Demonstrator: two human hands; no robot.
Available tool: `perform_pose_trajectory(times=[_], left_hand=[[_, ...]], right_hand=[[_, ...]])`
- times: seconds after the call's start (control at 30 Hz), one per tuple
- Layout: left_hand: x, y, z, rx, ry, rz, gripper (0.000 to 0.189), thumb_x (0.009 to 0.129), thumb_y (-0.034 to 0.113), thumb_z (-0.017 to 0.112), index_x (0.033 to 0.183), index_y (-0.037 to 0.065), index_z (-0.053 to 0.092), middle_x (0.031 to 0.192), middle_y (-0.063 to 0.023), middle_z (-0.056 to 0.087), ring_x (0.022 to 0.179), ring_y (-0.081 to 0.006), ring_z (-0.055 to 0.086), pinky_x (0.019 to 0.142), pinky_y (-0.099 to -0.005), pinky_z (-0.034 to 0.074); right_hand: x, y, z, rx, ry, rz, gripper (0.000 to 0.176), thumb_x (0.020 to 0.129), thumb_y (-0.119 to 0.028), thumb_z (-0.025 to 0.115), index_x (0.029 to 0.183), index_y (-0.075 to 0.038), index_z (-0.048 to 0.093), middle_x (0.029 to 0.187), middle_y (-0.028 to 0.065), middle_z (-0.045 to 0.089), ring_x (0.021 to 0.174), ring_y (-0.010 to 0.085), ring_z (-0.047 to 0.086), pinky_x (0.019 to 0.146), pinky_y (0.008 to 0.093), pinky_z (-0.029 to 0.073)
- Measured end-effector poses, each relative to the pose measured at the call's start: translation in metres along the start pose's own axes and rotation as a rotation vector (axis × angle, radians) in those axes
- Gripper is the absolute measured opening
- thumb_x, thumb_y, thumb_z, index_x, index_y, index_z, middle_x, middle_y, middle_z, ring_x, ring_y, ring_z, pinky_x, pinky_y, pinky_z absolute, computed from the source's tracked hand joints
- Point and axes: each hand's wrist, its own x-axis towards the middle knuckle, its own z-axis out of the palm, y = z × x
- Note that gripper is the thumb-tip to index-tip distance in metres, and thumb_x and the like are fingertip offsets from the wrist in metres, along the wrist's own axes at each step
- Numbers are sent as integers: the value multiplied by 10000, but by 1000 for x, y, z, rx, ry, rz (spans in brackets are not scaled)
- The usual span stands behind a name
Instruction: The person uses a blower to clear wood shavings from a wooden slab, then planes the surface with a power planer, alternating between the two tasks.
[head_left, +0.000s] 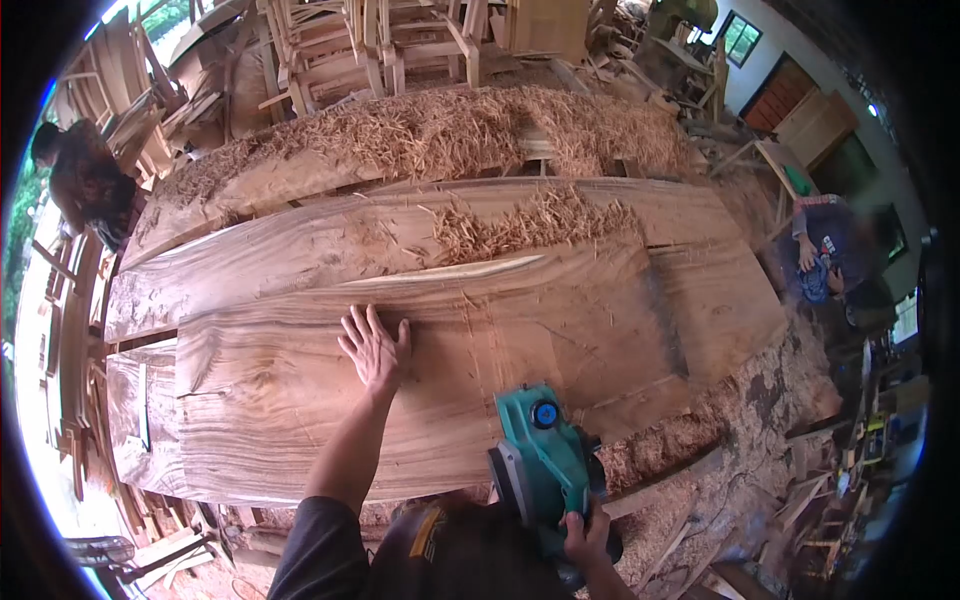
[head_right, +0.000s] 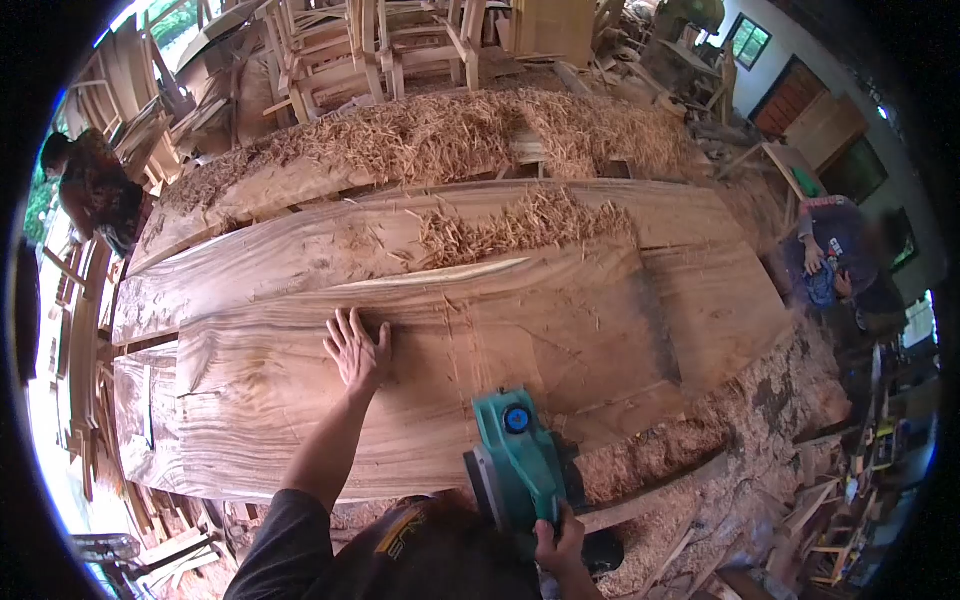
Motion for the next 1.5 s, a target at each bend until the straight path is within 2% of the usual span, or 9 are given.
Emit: perform_pose_trajectory(times=[0.17, 0.43, 0.57, 0.6, 0.67, 0.77, 0.83, 1.07, 1.5], left_hand=[[2, -5, 6, -49, 53, 31, 773, 954, 584, 548, 1464, 16, 428, 1641, -222, 262, 1536, -434, 168, 1226, -613, 125], [0, -3, 1, -84, 69, 30, 713, 941, 542, 582, 1414, 23, 459, 1624, -240, 284, 1521, -449, 197, 1217, -623, 138], [-2, -4, -2, -69, 72, 57, 711, 934, 545, 589, 1405, 27, 465, 1613, -246, 302, 1513, -450, 214, 1212, -620, 153], [0, -2, -5, -70, 76, 52, 712, 932, 547, 591, 1403, 28, 466, 1610, -248, 306, 1512, -450, 219, 1210, -619, 157], [-1, -3, -7, -65, 84, 67, 715, 931, 557, 589, 1397, 29, 469, 1606, -249, 313, 1511, -446, 224, 1209, -614, 164], [0, -4, -4, -49, 69, 51, 755, 933, 582, 572, 1431, 28, 454, 1617, -234, 305, 1518, -433, 217, 1216, -606, 157], [2, -4, -2, -40, 79, 50, 785, 938, 590, 559, 1469, 28, 428, 1625, -229, 296, 1523, -432, 207, 1221, -604, 151], [1, -3, 2, -38, 46, 40, 810, 962, 577, 529, 1531, 22, 374, 1644, -232, 259, 1535, -442, 169, 1229, -603, 132], [0, -2, -3, -59, 31, 44, 799, 961, 555, 536, 1543, 35, 363, 1639, -256, 247, 1526, -470, 166, 1227, -611, 129]], right_hand=[[65, -26, 33, -9, 12, -88, 375, 973, -215, 590, 1234, 55, 586, 709, 108, 640, 614, 215, 645, 592, 349, 520], [207, -70, 87, -142, 133, -74, 410, 1008, -360, 575, 1208, -7, 640, 971, 272, 703, 931, 484, 674, 794, 518, 526], [300, -100, 108, -140, 124, -169, 473, 1023, -443, 540, 1150, -2, 656, 973, 281, 704, 917, 490, 667, 791, 525, 526], [323, -78, 117, -172, 166, -266, 438, 1037, -436, 551, 1157, -21, 623, 695, 67, 617, 602, 187, 627, 587, 379, 509], [315, -85, 113, -154, 125, -256, 422, 1045, -417, 536, 1219, -38, 599, 685, 55, 606, 615, 183, 622, 603, 379, 507], [266, -88, 98, -118, 79, -154, 514, 1032, -451, 519, 1327, -32, 563, 874, 225, 703, 815, 406, 706, 726, 491, 536], [212, -78, 81, -12, 40, -148, 411, 1032, -330, 564, 1306, -23, 568, 736, 125, 656, 594, 250, 656, 578, 409, 514], [14, -8, 9, -4, -2, -76, 390, 965, -218, 592, 1214, 81, 567, 699, 94, 635, 615, 201, 637, 604, 350, 520], [164, -63, 74, 38, 39, -146, 263, 1047, -265, 511, 1076, -13, 577, 679, 36, 571, 605, 142, 569, 575, 317, 456]])
